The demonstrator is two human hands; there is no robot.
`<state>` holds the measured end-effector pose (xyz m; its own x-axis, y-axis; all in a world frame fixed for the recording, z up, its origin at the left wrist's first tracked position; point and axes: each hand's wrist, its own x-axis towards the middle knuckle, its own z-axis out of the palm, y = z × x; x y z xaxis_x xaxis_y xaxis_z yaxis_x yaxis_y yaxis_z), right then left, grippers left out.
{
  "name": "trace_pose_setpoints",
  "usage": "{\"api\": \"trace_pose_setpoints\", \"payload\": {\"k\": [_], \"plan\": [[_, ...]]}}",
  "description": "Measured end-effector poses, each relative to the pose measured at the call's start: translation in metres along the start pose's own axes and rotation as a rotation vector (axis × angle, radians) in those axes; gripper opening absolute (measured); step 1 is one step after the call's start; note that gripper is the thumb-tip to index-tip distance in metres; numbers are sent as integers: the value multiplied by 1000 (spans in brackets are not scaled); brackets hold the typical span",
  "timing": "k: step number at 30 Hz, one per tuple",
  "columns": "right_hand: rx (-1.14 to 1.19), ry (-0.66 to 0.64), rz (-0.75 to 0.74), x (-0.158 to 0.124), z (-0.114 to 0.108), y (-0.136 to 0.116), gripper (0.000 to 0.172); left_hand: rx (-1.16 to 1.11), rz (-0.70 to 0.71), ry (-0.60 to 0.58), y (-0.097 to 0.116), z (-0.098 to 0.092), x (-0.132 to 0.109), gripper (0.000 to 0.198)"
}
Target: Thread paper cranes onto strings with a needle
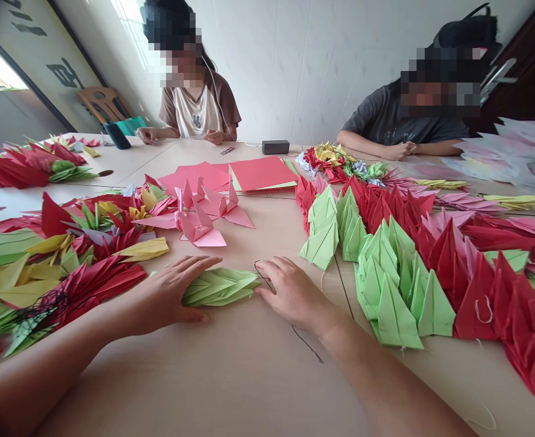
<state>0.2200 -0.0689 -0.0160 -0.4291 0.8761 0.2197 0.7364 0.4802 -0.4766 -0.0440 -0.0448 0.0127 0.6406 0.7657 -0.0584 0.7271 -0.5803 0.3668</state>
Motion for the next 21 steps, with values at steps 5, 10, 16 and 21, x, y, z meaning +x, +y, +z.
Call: {"api": "trace_pose_setpoints", "payload": {"k": [5,10,16,21], "plan": [[27,-10,-81,-2,1,0,37,25,-49,34,-16,-18,-24,92],[36,-7,-150,-3,5,1,38,35,-175,-2,-28,-14,-41,76],[20,7,-211,-4,9,-1,45,-2,-108,51,-28,11,-33,72],[15,12,-250,-3,11,-3,43,-12,-70,129,-24,24,-27,73]]}}
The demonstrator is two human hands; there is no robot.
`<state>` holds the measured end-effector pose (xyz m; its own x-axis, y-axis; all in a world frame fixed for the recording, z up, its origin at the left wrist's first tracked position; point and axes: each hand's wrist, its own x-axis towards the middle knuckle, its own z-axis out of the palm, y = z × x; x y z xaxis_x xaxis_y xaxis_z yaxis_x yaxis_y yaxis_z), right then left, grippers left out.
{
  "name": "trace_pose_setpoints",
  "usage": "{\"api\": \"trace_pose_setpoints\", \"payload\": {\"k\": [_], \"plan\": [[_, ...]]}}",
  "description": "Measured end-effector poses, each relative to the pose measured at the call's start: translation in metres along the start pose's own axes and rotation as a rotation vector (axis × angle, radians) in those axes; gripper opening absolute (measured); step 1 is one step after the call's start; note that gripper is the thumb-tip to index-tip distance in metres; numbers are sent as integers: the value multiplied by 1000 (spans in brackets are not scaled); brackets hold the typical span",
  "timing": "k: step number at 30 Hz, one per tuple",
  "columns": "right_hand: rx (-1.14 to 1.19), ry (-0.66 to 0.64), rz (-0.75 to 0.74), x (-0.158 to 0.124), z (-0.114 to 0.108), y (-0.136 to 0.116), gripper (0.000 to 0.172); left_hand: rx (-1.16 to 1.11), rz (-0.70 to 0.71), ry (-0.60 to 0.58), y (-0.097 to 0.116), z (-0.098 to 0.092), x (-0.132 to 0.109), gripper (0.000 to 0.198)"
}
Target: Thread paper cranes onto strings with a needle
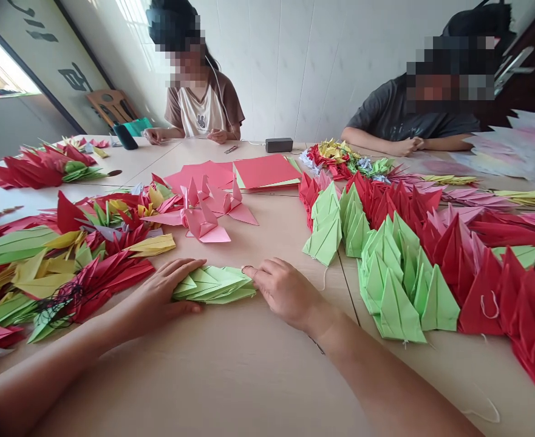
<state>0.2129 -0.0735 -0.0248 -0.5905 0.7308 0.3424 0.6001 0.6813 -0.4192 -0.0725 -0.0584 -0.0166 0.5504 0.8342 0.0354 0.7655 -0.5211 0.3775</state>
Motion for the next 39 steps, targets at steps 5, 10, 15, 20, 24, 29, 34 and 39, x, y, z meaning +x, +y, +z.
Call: {"api": "trace_pose_setpoints", "payload": {"k": [5,10,15,20,24,29,34,39], "plan": [[-1,12,-26,1,4,-3,45,9,63,9,11,4,4,74],[-9,48,-17,1,4,-5,39,44,107,-34,22,7,10,76],[6,74,-20,1,7,-3,37,81,132,-67,32,7,19,79],[53,89,10,0,6,3,42,83,188,-105,45,3,32,68],[70,109,93,-2,-6,10,43,93,153,-81,47,4,35,50],[60,95,160,-2,-15,18,25,98,93,-42,38,4,32,46],[73,84,175,-2,-17,22,20,99,80,-41,30,-1,31,42],[73,106,254,-2,-26,25,21,95,69,-45,27,-1,32,41]]}}
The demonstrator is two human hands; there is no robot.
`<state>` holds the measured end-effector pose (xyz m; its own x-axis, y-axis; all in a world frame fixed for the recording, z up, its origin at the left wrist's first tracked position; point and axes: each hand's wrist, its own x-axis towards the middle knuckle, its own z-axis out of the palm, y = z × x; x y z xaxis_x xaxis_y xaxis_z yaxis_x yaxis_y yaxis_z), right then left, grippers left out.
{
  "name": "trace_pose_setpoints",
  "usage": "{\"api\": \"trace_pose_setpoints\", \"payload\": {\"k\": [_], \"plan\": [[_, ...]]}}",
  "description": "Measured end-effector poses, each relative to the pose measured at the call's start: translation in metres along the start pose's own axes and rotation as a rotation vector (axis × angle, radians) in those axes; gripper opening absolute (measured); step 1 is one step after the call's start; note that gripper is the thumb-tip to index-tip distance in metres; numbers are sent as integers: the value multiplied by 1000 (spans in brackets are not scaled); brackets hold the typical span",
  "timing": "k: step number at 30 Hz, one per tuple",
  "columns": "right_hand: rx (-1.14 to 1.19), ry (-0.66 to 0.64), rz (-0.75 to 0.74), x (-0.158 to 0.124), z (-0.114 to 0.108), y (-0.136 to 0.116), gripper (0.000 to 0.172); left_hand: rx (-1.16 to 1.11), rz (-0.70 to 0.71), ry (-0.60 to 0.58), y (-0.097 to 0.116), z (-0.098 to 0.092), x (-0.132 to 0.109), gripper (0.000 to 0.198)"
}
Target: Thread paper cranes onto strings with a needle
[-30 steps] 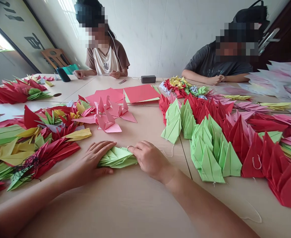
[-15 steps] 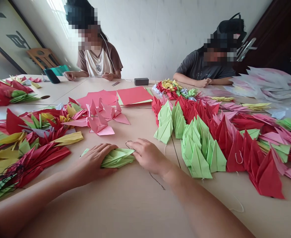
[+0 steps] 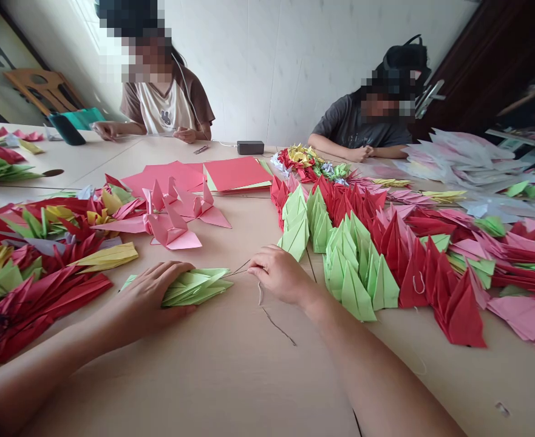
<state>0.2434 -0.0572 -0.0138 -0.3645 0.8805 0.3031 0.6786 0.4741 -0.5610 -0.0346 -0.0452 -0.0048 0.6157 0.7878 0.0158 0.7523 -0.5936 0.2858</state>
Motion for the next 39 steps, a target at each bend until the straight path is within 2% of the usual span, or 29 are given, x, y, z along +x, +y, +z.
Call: {"api": "trace_pose_setpoints", "payload": {"k": [6,10,12,15,18,20,22,24,26,31,39], "plan": [[12,22,122,2,-5,-5,23,-9,-44,17,-3,5,-1,44],[6,36,237,1,-5,1,21,-10,-68,28,-5,8,-1,46],[-16,78,319,1,-8,8,19,-10,-73,35,-6,8,-1,47],[-57,209,428,1,-13,14,14,-8,-76,42,-7,9,-1,47],[-16,267,448,2,-12,5,26,-6,-75,53,-7,10,0,48],[91,173,421,1,-6,-8,26,-7,-73,61,-6,10,-1,49],[240,4,395,0,4,-21,27,-8,-66,75,-6,11,-1,48],[379,-145,385,-3,14,-30,35,-10,-43,97,-5,12,-2,48],[474,-217,400,-5,21,-33,42,-14,-4,121,-5,13,-2,47],[552,-212,463,-4,24,-27,46,-41,35,187,-4,17,-3,44],[439,-179,489,-1,14,-35,29,-59,7,199,-2,19,-3,45]]}}
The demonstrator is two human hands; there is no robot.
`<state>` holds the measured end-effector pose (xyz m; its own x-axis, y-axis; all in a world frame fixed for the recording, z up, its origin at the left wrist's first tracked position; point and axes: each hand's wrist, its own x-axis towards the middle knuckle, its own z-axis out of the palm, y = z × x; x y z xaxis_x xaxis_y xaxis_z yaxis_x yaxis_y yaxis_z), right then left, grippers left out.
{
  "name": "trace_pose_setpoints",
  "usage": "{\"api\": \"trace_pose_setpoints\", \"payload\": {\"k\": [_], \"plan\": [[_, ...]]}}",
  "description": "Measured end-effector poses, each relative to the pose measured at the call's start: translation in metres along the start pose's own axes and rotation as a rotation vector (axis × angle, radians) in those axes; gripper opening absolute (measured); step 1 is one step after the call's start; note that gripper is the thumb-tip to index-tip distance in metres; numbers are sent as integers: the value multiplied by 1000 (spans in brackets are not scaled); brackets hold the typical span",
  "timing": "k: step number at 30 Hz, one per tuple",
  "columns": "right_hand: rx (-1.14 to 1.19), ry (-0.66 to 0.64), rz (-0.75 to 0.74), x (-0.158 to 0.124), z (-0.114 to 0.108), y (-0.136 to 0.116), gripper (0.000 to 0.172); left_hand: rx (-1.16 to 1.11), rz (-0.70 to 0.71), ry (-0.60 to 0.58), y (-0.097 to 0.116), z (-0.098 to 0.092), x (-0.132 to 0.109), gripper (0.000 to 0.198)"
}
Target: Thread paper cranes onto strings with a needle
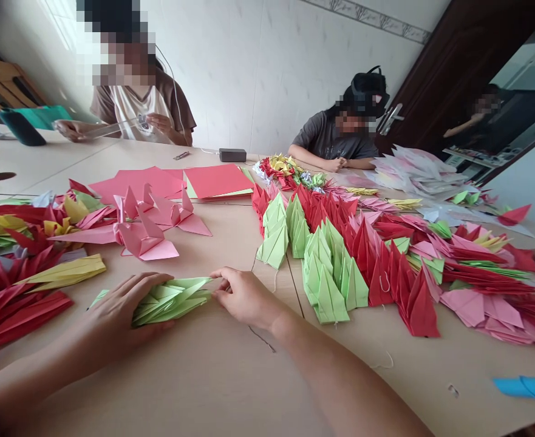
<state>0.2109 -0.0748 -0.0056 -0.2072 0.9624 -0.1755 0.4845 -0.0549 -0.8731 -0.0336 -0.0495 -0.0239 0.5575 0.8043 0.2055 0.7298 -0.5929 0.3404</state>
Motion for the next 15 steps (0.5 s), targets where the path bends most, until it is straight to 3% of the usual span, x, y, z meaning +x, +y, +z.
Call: {"api": "trace_pose_setpoints", "payload": {"k": [6,10,15], "plan": [[-68,31,-22,-1,-2,-2,12,-2,-21,-6,0,0,1,43],[-96,46,-56,4,-2,1,10,4,-15,2,-1,0,0,45],[-89,123,-129,-16,-22,-26,10,1,-7,-24,-4,0,1,43]]}}
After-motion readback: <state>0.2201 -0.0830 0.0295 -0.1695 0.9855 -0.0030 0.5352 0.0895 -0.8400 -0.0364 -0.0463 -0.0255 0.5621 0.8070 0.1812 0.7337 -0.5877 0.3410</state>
